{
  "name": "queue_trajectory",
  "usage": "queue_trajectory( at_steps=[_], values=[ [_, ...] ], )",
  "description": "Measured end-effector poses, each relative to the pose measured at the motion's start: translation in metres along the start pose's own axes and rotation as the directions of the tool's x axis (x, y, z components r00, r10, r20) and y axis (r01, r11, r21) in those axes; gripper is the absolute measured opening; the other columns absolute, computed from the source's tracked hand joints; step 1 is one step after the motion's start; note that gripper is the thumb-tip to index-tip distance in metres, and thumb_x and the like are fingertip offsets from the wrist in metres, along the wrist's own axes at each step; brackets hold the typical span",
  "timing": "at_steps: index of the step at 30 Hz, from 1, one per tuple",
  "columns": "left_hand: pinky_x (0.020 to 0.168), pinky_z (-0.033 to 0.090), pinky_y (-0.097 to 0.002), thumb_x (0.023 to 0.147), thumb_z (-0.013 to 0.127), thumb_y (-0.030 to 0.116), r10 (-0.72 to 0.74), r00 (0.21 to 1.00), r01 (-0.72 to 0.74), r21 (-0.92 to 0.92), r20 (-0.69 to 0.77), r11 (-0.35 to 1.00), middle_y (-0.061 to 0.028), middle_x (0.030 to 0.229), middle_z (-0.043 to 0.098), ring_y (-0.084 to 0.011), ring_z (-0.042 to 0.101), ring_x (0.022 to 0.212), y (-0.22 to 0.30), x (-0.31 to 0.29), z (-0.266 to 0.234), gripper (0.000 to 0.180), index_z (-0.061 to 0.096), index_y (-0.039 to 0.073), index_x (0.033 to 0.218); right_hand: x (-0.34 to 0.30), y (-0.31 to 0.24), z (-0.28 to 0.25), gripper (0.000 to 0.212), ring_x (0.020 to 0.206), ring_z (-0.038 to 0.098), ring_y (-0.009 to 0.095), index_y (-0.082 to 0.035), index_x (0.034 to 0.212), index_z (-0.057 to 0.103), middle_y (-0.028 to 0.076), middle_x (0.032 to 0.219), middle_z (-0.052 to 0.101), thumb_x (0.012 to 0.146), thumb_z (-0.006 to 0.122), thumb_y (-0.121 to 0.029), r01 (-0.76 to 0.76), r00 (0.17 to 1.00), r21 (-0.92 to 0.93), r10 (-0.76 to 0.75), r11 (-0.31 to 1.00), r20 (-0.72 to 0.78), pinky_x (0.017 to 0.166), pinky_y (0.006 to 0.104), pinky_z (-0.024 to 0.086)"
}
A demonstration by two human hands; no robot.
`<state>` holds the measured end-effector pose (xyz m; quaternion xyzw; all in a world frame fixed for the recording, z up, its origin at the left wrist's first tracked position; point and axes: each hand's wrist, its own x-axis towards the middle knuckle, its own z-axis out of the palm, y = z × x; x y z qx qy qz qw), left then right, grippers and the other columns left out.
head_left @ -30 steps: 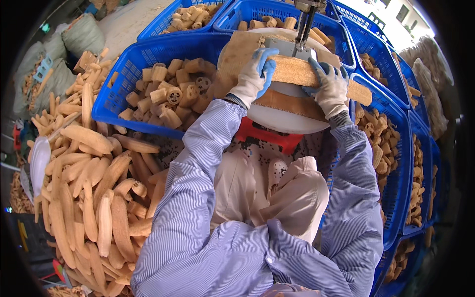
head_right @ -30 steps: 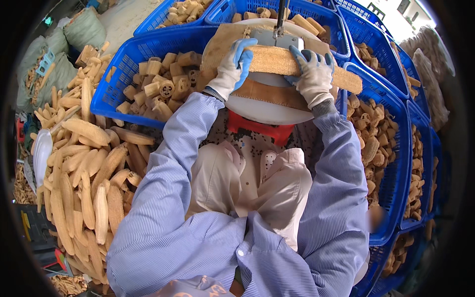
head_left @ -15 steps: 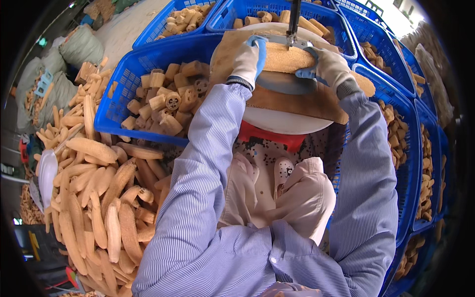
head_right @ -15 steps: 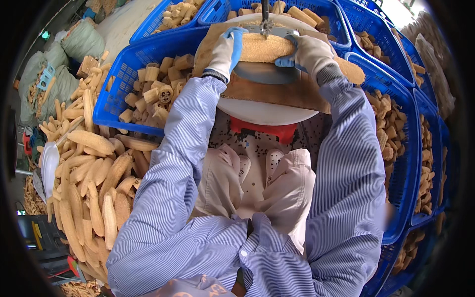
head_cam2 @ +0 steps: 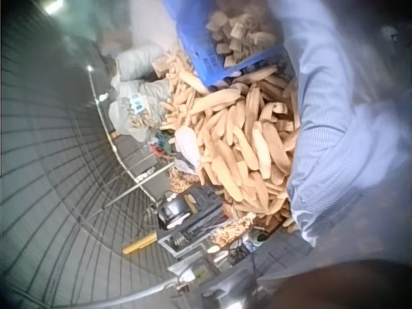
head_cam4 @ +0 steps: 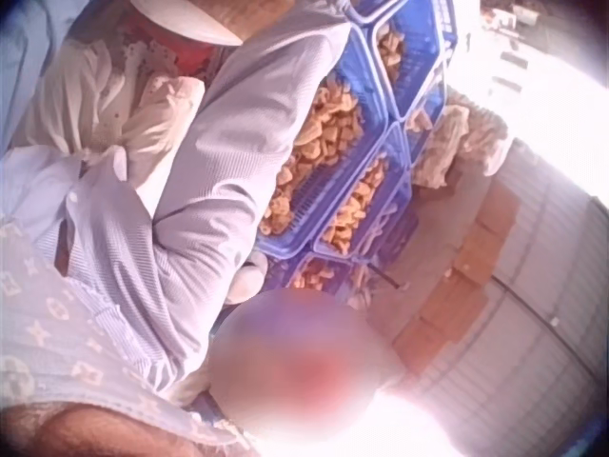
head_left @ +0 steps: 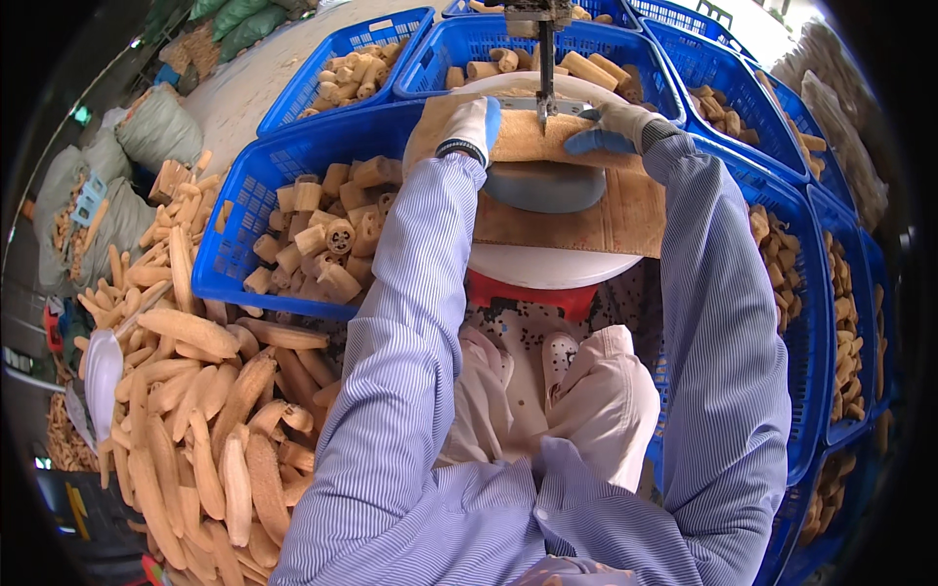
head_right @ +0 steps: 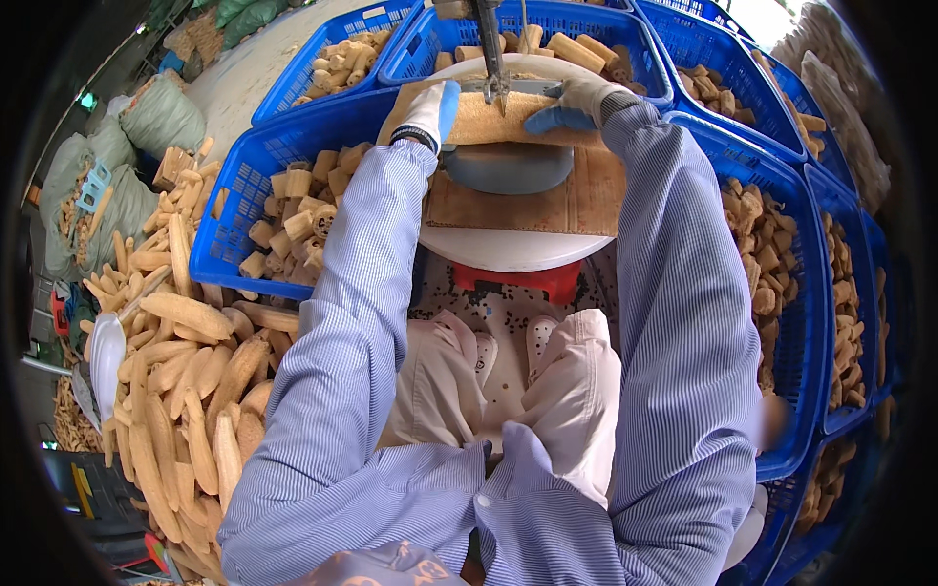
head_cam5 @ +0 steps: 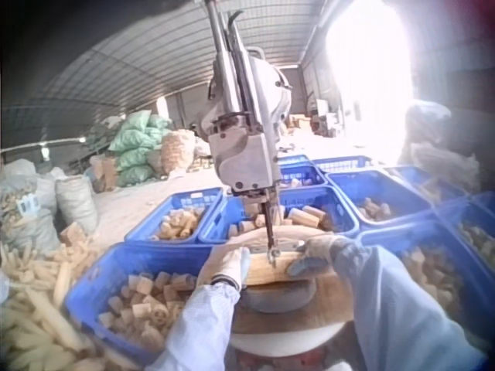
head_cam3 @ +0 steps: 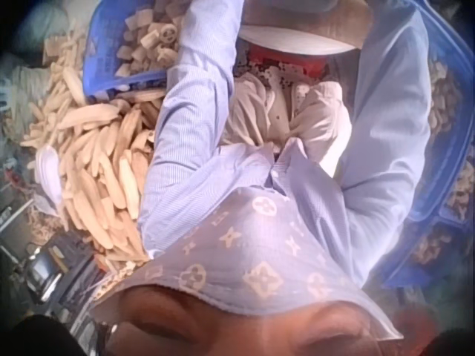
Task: The person uses a specialized circular cutting machine to slice dried loofah sponges into smaller cylindrical sections. They pick up whole loofahs from a pile on their left, position them under the cutting blade, rotate the loofah to complete the cut, and then place the cut pieces and remnants into blue plastic crates.
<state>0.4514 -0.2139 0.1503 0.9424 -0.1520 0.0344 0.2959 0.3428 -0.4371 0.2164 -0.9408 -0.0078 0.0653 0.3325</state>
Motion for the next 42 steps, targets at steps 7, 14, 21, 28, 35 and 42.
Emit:
queue_trajectory(
  at_steps=[7, 14, 21, 28, 35, 42],
  values=[
    [0.098, 0.048, -0.0479, 0.101, 0.031, 0.031, -0.052, 0.999, 0.051, 0.096, 0.011, 0.994, -0.0238, 0.123, 0.063, -0.0403, 0.059, 0.118, 0.018, 0.004, 0.005, 0.048, 0.065, 0.002, 0.119, 0.015, 0.028, -0.005, 0.078, 0.11, 0.064, 0.025, -0.011, 0.132, 0.062, 0.011, 0.121, 0.067, 0.067, 0.09, -0.045, 0.07, 0.997, -0.034, -0.068, 0.997, 0.038, 0.101, 0.035, 0.05],
    [0.093, 0.051, -0.0483, 0.098, 0.034, 0.025, -0.028, 0.999, 0.032, 0.16, -0.023, 0.987, -0.0242, 0.121, 0.064, -0.041, 0.062, 0.112, 0.01, 0.01, 0.004, 0.043, 0.066, 0.001, 0.113, 0.023, 0.018, 0.002, 0.077, 0.108, 0.065, 0.024, -0.012, 0.13, 0.064, 0.008, 0.119, 0.069, 0.064, 0.093, -0.037, -0.177, 0.983, -0.206, 0.165, 0.962, -0.074, 0.099, 0.0341, 0.05],
    [0.104, 0.044, -0.048, 0.098, 0.033, 0.036, -0.141, 0.99, 0.142, -0.025, 0.01, 0.99, -0.0261, 0.131, 0.058, -0.0411, 0.054, 0.125, 0.033, 0.017, 0.004, 0.051, 0.063, 0.003, 0.125, 0.004, 0.01, -0.022, 0.08, 0.111, 0.065, 0.025, -0.011, 0.129, 0.066, 0.01, 0.121, 0.069, 0.061, 0.094, -0.04, -0.264, 0.963, -0.2, 0.247, 0.943, -0.106, 0.103, 0.0343, 0.048],
    [0.066, 0.056, -0.0412, 0.088, 0.065, 0.045, -0.536, 0.84, 0.078, -0.956, -0.09, 0.283, -0.0112, 0.105, 0.067, -0.0263, 0.07, 0.089, -0.078, 0.011, -0.044, 0.041, 0.056, 0.011, 0.11, -0.007, 0.014, -0.001, 0.083, 0.114, 0.064, 0.026, -0.008, 0.128, 0.066, 0.013, 0.122, 0.068, 0.068, 0.083, -0.062, -0.021, 1.0, -0.317, 0.012, 0.948, -0.029, 0.104, 0.0348, 0.047],
    [0.108, 0.041, -0.0349, 0.09, 0.068, 0.047, 0.26, 0.949, -0.309, -0.707, -0.181, 0.636, -0.0107, 0.152, 0.039, -0.0244, 0.039, 0.14, -0.008, -0.184, -0.067, 0.081, 0.033, 0.01, 0.153, -0.081, -0.009, -0.007, 0.093, 0.127, 0.055, 0.035, -0.009, 0.134, 0.062, 0.018, 0.136, 0.06, 0.081, 0.05, -0.083, 0.135, 0.901, -0.314, 0.016, 0.94, 0.434, 0.111, 0.0451, 0.038],
    [0.106, 0.04, -0.0306, 0.091, 0.071, 0.028, 0.375, 0.914, -0.093, -0.821, 0.153, 0.563, -0.0066, 0.14, 0.053, -0.0178, 0.05, 0.125, 0.03, -0.201, -0.053, 0.062, 0.047, 0.01, 0.145, -0.091, -0.027, 0.013, 0.062, 0.116, 0.061, 0.03, -0.007, 0.139, 0.055, 0.014, 0.131, 0.063, 0.096, 0.058, -0.051, 0.157, 0.954, -0.259, -0.079, 0.953, 0.291, 0.106, 0.0408, 0.046]
  ],
)
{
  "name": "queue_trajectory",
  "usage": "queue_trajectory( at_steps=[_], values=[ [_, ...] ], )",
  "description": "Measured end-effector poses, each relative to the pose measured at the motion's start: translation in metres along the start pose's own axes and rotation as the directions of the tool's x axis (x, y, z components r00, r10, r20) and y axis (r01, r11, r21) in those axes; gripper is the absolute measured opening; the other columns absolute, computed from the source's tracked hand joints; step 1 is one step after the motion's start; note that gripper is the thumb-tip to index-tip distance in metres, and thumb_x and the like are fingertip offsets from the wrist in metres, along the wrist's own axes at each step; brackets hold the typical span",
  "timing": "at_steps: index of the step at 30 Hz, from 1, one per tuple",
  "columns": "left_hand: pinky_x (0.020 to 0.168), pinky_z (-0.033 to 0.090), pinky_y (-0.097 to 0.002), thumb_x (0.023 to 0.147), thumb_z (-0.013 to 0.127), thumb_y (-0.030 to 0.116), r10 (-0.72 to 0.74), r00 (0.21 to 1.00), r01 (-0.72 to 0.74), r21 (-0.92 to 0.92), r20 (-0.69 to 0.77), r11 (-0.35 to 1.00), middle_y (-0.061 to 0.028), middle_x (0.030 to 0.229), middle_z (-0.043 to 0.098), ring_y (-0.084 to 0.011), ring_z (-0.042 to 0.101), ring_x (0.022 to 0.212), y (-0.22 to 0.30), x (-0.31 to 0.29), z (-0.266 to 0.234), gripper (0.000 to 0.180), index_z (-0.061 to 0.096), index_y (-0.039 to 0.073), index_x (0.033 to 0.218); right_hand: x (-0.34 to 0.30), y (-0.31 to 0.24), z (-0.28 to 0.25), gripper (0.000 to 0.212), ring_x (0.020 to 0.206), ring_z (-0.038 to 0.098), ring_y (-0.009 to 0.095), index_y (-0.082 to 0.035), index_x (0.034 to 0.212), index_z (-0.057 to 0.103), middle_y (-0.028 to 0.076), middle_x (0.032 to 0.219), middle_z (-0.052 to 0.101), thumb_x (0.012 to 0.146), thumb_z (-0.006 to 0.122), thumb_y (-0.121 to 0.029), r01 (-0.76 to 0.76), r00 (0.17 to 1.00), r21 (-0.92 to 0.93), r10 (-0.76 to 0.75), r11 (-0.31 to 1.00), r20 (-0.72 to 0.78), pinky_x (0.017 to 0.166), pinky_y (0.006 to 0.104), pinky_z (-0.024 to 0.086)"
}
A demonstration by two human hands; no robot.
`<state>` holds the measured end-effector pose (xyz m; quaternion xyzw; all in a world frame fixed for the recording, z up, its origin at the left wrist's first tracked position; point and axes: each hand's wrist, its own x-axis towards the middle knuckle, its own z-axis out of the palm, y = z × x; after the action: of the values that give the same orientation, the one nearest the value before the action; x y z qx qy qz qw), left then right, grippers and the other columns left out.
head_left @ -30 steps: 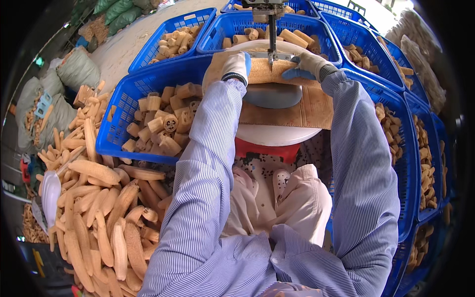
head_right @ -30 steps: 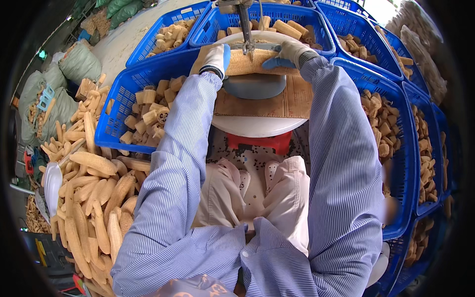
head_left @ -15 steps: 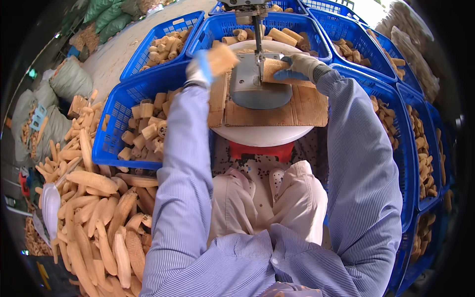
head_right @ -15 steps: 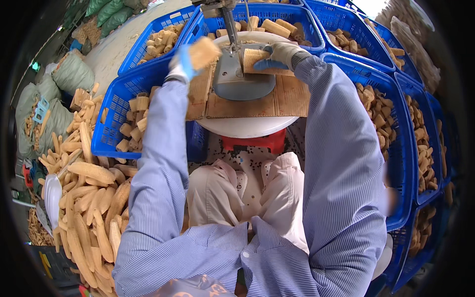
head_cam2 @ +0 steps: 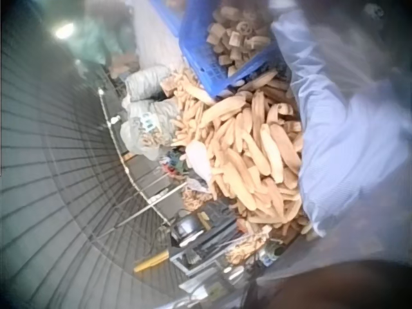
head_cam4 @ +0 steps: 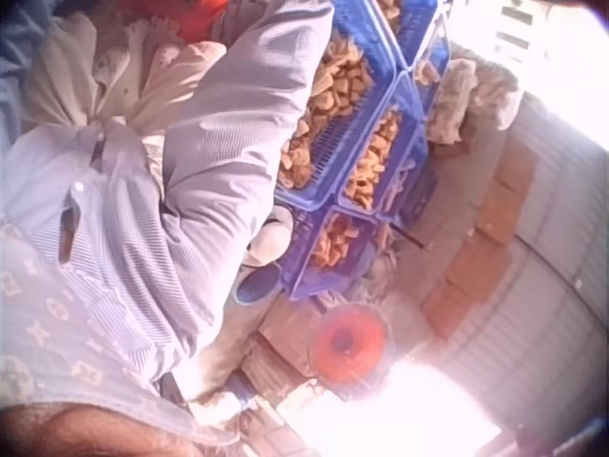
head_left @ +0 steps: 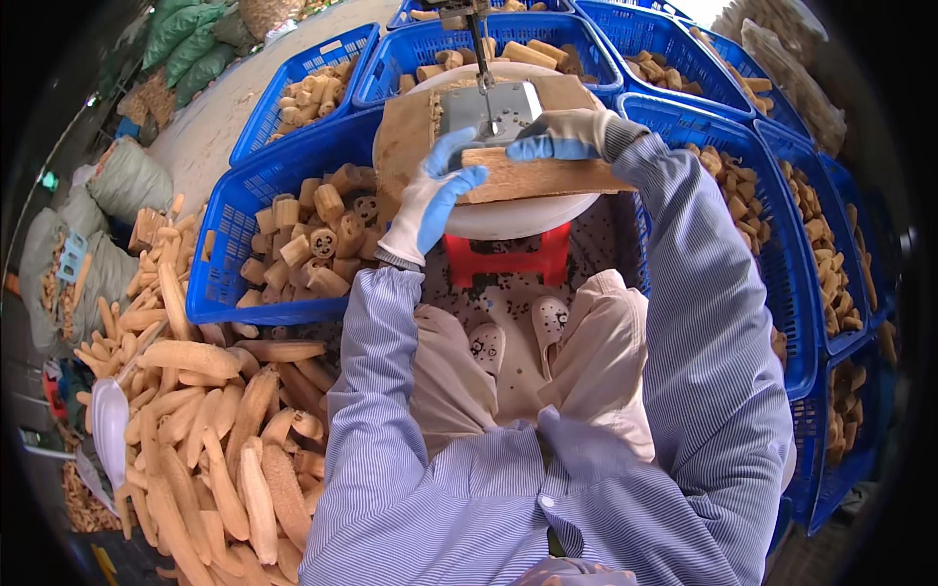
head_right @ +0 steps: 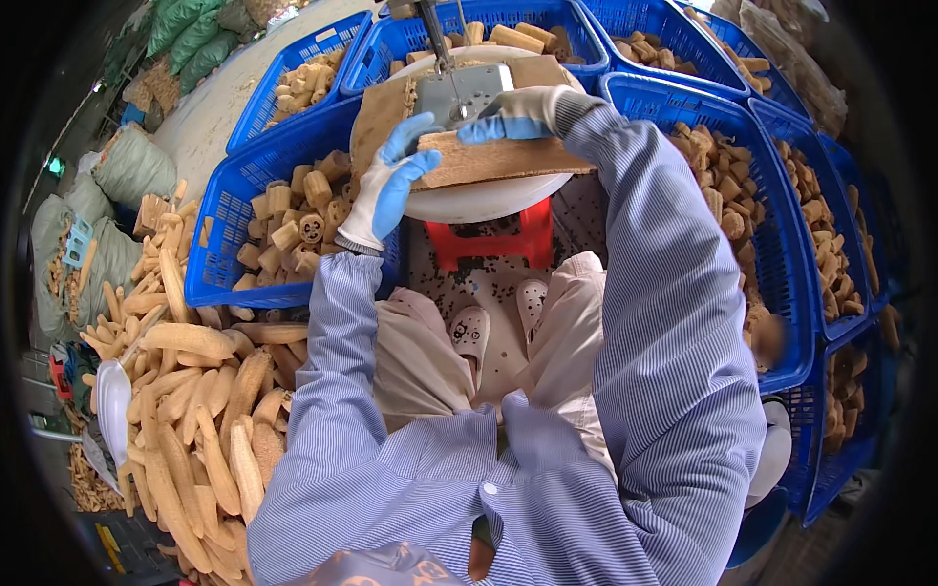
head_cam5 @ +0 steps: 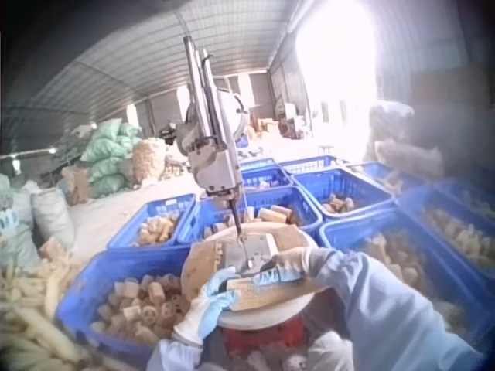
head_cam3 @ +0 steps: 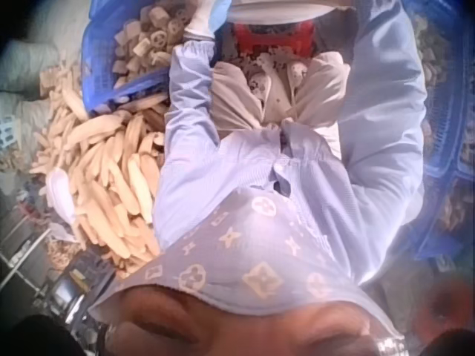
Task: The person uses a specialized circular cutting machine to slice dried loofah sponges into smaller cylindrical sections. They pick up whole loofahs from a pile on their left, position them under the cutting blade, rotate the loofah to complete the cut, and then place the cut pieces and remnants into blue plastic crates.
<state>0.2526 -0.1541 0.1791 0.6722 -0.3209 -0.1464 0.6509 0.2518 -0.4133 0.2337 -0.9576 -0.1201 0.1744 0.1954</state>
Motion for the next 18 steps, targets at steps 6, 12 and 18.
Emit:
queue_trajectory(
  at_steps=[6, 12, 18],
  values=[
    [0.103, 0.044, -0.0302, 0.092, 0.071, 0.022, 0.02, 0.983, -0.027, -0.04, -0.183, 0.999, -0.008, 0.127, 0.059, -0.0175, 0.057, 0.116, -0.02, -0.002, -0.036, 0.049, 0.055, 0.007, 0.136, -0.038, 0.091, 0.042, 0.078, 0.111, 0.064, 0.026, -0.003, 0.137, 0.052, 0.017, 0.126, 0.063, 0.081, 0.076, -0.052, 0.204, 0.891, 0.464, 0.034, 0.862, -0.454, 0.094, 0.0361, 0.053],
    [0.104, 0.043, -0.0314, 0.099, 0.06, 0.038, -0.03, 0.951, 0.027, -0.014, -0.307, 1.0, -0.0032, 0.127, 0.061, -0.0139, 0.056, 0.118, -0.047, 0.006, -0.062, 0.043, 0.059, 0.011, 0.134, -0.058, 0.075, 0.108, 0.08, 0.123, 0.056, 0.025, -0.009, 0.145, 0.049, 0.011, 0.137, 0.057, 0.077, 0.085, -0.029, 0.342, 0.712, 0.59, 0.208, 0.732, -0.67, 0.103, 0.0373, 0.049],
    [0.105, 0.04, -0.0298, 0.096, 0.059, 0.056, -0.048, 0.916, 0.077, 0.056, -0.398, 0.995, -0.004, 0.13, 0.06, -0.0159, 0.055, 0.121, -0.045, 0.008, -0.068, 0.058, 0.06, 0.012, 0.134, -0.031, 0.062, 0.099, 0.072, 0.115, 0.061, 0.02, -0.007, 0.142, 0.051, 0.01, 0.137, 0.058, 0.078, 0.083, -0.008, 0.476, 0.673, 0.613, 0.187, 0.631, -0.715, 0.102, 0.0324, 0.05]
  ],
)
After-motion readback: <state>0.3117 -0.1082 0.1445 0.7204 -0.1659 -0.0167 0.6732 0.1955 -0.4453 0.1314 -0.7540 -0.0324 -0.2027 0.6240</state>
